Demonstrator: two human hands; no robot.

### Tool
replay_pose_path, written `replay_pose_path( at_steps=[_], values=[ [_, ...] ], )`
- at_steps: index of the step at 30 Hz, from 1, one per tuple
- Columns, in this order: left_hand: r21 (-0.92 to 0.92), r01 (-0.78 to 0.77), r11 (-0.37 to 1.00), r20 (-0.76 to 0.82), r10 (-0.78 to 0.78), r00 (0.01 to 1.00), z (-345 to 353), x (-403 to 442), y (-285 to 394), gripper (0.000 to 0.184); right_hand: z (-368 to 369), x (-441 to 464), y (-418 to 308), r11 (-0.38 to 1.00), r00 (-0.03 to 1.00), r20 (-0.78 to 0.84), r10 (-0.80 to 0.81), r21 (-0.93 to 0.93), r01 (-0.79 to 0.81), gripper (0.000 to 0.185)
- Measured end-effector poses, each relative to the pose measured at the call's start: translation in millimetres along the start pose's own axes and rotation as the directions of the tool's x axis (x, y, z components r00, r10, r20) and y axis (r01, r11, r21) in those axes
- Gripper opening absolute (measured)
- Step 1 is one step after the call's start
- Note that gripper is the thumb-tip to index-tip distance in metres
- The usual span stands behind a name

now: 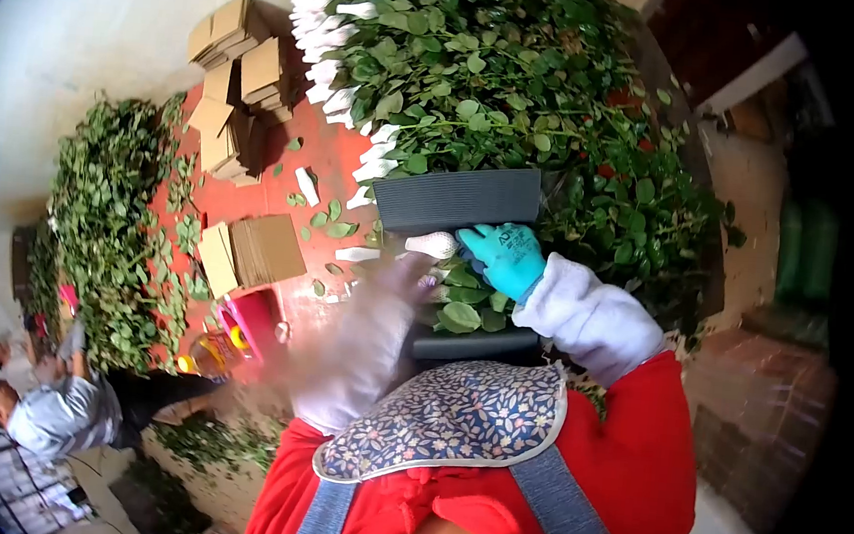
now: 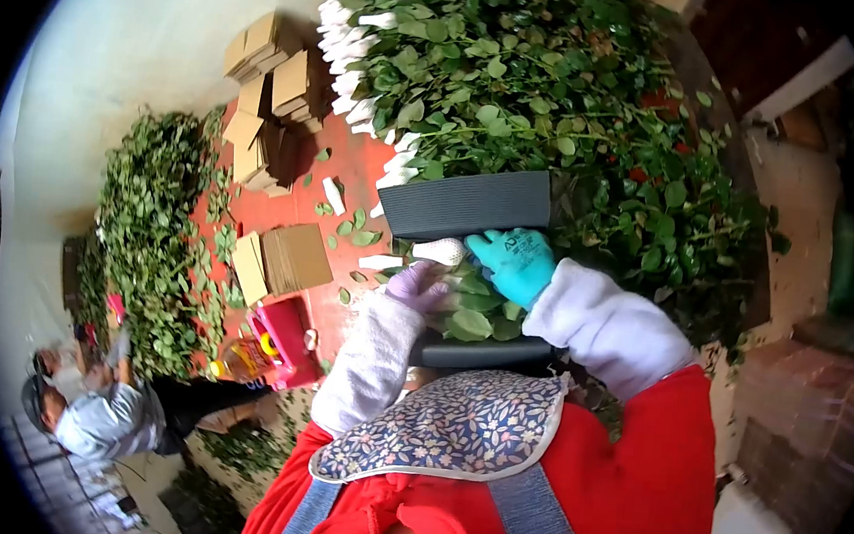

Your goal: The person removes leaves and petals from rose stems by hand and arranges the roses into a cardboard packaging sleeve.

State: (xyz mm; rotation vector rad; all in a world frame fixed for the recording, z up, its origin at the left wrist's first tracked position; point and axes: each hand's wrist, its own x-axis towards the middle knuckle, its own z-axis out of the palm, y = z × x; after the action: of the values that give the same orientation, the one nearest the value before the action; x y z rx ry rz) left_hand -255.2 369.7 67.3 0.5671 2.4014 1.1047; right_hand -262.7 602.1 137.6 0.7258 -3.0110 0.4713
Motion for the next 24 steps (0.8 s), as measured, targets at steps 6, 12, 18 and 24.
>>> replay_pose_path(
  at_steps=[6, 12, 18, 24],
  values=[
    [-0.903, 0.167, 0.396, -0.004, -0.397, 0.918, -13, -15, 48, 0.032, 11, -2, 1, 0.999, 0.976, 0.217, -0.019, -0.037, 0.028, 0.033],
    [-0.859, 0.203, 0.47, -0.008, -0.407, 0.913, -21, -23, 55, 0.029, 15, -1, 2, 0.998, 0.979, 0.204, -0.003, -0.068, 0.017, 0.031],
    [-0.588, 0.093, 0.804, -0.239, -0.282, 0.929, -71, -39, 94, 0.013, 24, 0, 10, 0.995, 0.986, 0.165, -0.038, -0.08, 0.052, 0.029],
    [-0.42, 0.196, 0.886, -0.304, -0.341, 0.889, -20, -43, -6, 0.024, 35, 11, -8, 0.969, 0.986, 0.168, 0.019, -0.245, 0.023, 0.027]
  ],
)
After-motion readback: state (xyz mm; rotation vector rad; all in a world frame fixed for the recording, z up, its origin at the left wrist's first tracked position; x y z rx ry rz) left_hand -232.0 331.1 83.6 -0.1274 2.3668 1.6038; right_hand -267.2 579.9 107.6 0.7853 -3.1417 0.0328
